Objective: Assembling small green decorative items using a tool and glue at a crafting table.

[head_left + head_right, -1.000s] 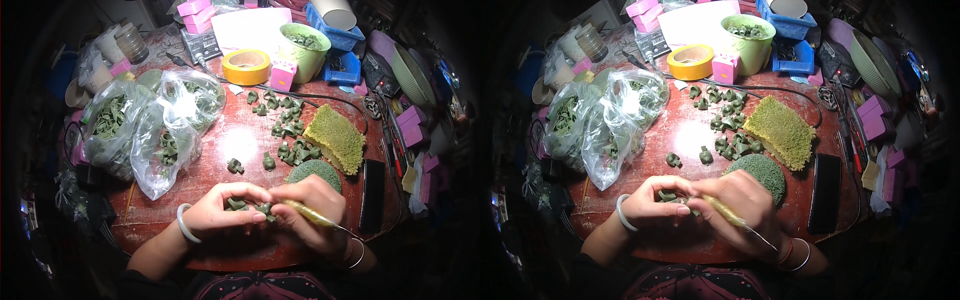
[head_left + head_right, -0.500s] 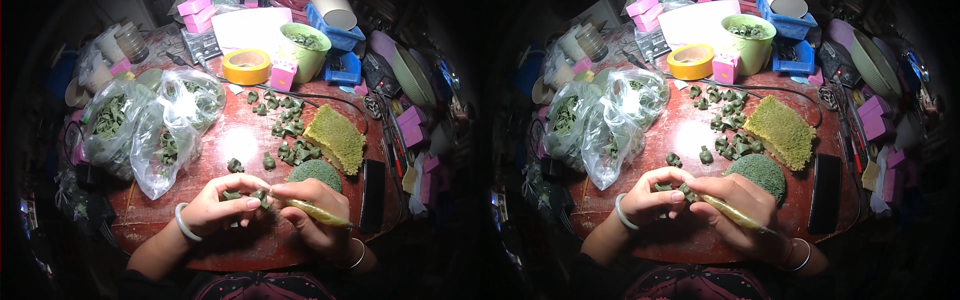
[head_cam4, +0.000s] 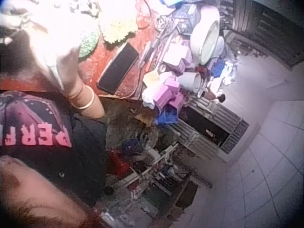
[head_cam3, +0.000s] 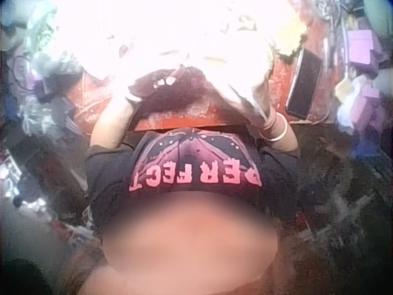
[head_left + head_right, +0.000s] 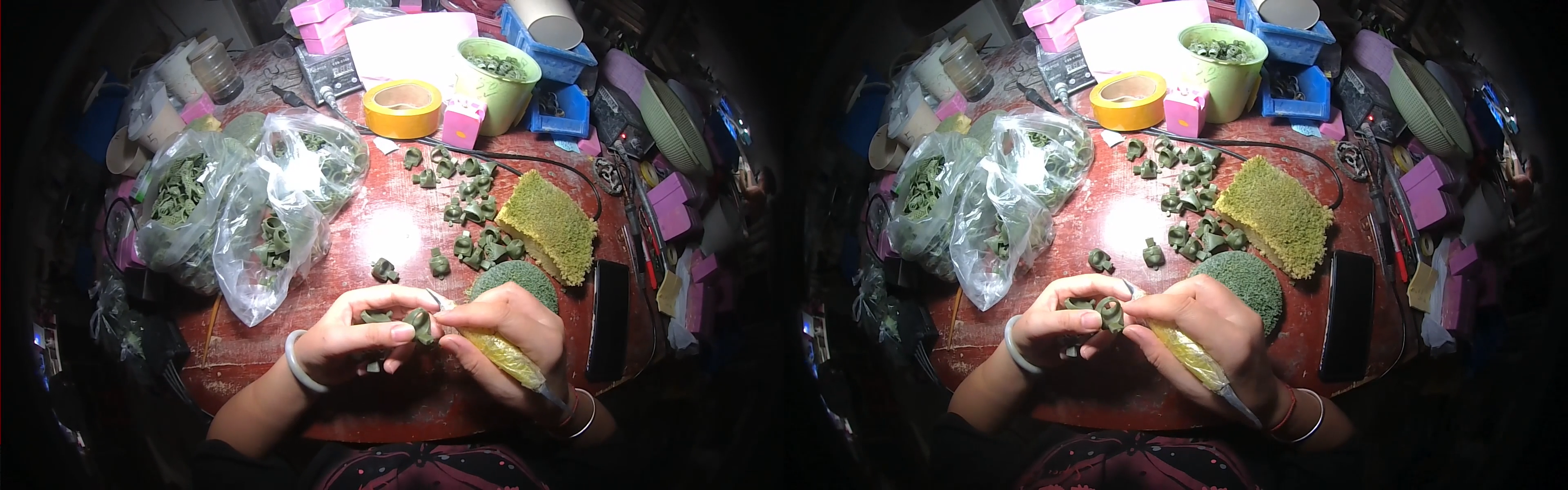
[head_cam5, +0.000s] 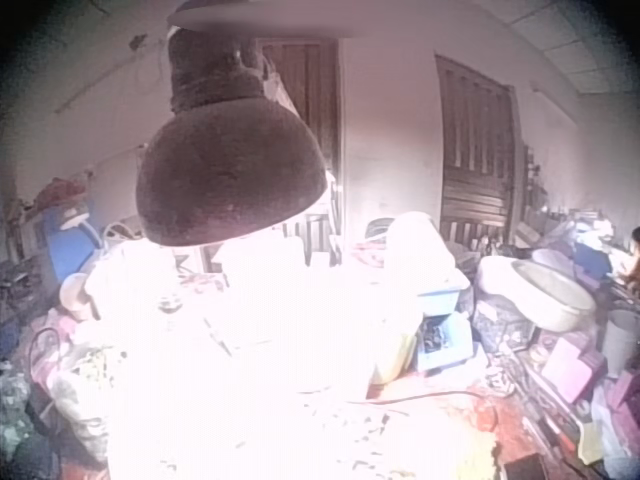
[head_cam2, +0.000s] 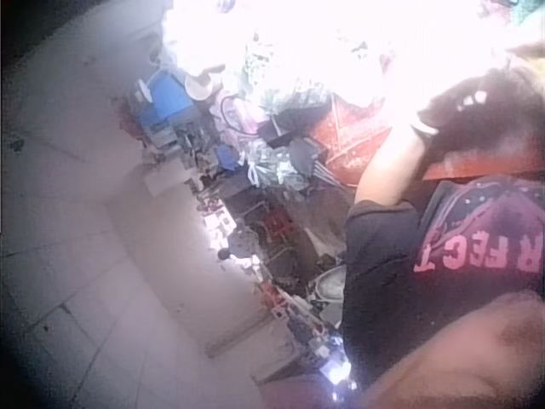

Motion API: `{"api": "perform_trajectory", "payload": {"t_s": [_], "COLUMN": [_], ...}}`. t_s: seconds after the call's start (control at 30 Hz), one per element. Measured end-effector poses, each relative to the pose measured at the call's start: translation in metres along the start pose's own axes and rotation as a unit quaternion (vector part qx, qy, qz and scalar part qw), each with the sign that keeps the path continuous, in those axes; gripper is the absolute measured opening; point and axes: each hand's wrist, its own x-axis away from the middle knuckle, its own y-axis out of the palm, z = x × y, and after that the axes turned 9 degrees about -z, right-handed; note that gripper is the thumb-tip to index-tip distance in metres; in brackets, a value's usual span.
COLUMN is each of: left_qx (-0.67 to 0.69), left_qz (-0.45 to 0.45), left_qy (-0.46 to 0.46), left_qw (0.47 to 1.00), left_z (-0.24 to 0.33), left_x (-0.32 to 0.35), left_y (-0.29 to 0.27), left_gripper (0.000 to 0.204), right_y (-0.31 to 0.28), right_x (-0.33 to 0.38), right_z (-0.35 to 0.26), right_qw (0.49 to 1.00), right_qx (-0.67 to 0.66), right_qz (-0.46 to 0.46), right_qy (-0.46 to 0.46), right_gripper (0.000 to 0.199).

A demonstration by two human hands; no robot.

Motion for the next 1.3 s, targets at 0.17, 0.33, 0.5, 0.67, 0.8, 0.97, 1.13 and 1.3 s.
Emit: {"api": "perform_trajectory", "payload": {"t_s": [0.17, 0.33, 0.5, 0.67, 0.8, 0.97, 1.13, 1.3], "left_qx": [-0.006, -0.004, 0.027, -0.017, -0.013, -0.007, -0.023, 0.003], "left_qz": [0.018, -0.002, -0.019, 0.044, 0.007, -0.006, -0.046, -0.034], "left_qy": [0.017, 0.042, 0.068, 0.020, -0.024, -0.017, -0.002, 0.006], "left_qw": [1.000, 0.999, 0.997, 0.999, 1.000, 1.000, 0.999, 0.999], "left_z": [0.001, -0.005, -0.004, 0.004, -0.001, -0.003, -0.007, -0.004], "left_x": [-0.001, -0.001, 0.000, -0.003, 0.000, 0.000, 0.000, 0.000], "left_y": [0.003, -0.011, -0.013, 0.005, -0.003, -0.003, -0.006, -0.004], "left_gripper": [0.049, 0.046, 0.040, 0.044, 0.043, 0.038, 0.032, 0.032], "right_y": [0.000, -0.001, -0.001, -0.005, -0.004, -0.002, -0.004, -0.004], "right_x": [0.000, 0.001, 0.000, 0.001, 0.003, 0.004, 0.003, 0.005], "right_z": [-0.002, -0.001, -0.007, -0.007, -0.006, -0.003, -0.006, -0.005], "right_qw": [1.000, 1.000, 0.999, 0.999, 0.998, 0.998, 0.998, 0.999], "right_qx": [-0.004, -0.003, -0.028, -0.043, -0.025, -0.029, -0.019, -0.042], "right_qz": [0.005, 0.001, 0.016, 0.015, -0.039, -0.059, -0.056, -0.035], "right_qy": [0.002, 0.002, 0.014, -0.021, -0.037, -0.020, -0.018, 0.001], "right_gripper": [0.027, 0.027, 0.028, 0.026, 0.025, 0.025, 0.027, 0.032]}}
